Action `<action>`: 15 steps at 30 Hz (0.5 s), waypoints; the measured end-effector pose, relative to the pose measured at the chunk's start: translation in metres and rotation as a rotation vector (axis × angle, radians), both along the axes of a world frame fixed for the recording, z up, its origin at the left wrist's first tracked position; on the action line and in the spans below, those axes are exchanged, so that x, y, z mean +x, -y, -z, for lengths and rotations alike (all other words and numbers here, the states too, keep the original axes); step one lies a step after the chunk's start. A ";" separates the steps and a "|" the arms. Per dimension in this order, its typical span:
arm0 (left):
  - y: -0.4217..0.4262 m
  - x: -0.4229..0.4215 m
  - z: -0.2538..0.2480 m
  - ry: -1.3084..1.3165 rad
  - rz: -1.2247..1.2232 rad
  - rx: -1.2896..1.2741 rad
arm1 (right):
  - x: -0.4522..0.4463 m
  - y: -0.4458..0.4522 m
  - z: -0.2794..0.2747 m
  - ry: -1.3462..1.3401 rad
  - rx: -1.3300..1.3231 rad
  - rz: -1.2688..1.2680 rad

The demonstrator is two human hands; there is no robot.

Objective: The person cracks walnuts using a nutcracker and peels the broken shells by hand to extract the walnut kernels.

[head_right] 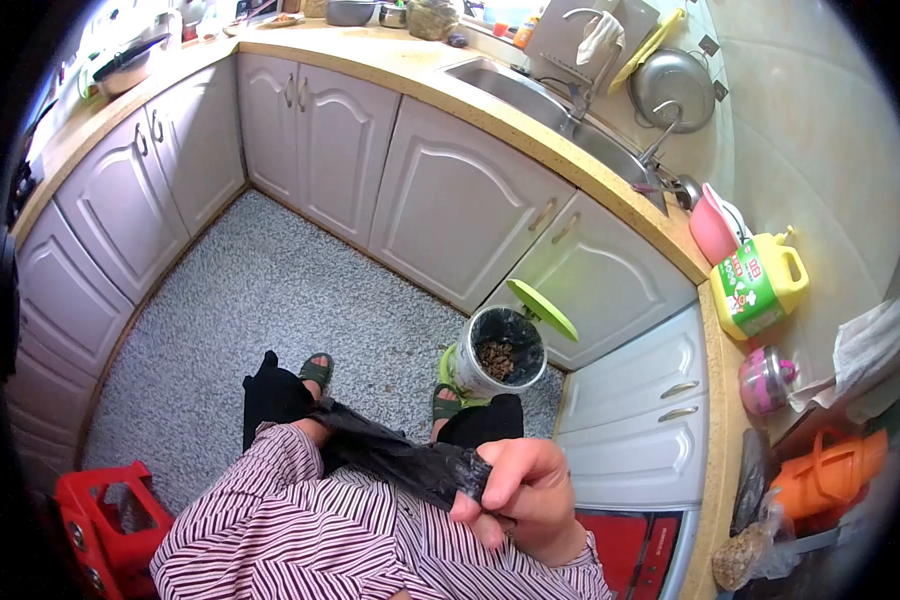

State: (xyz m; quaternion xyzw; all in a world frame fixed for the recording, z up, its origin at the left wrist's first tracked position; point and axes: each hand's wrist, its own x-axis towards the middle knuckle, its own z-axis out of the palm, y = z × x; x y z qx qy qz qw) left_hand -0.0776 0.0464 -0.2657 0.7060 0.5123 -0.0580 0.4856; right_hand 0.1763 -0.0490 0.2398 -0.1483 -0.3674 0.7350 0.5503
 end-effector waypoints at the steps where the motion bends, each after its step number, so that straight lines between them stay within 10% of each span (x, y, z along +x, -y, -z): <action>1: 0.000 -0.001 -0.001 -0.001 -0.001 -0.002 | 0.003 -0.002 0.003 -0.005 0.001 0.003; 15: -0.022 -0.003 -0.022 0.165 -0.156 -0.026 | 0.026 -0.021 0.021 -0.042 0.048 0.109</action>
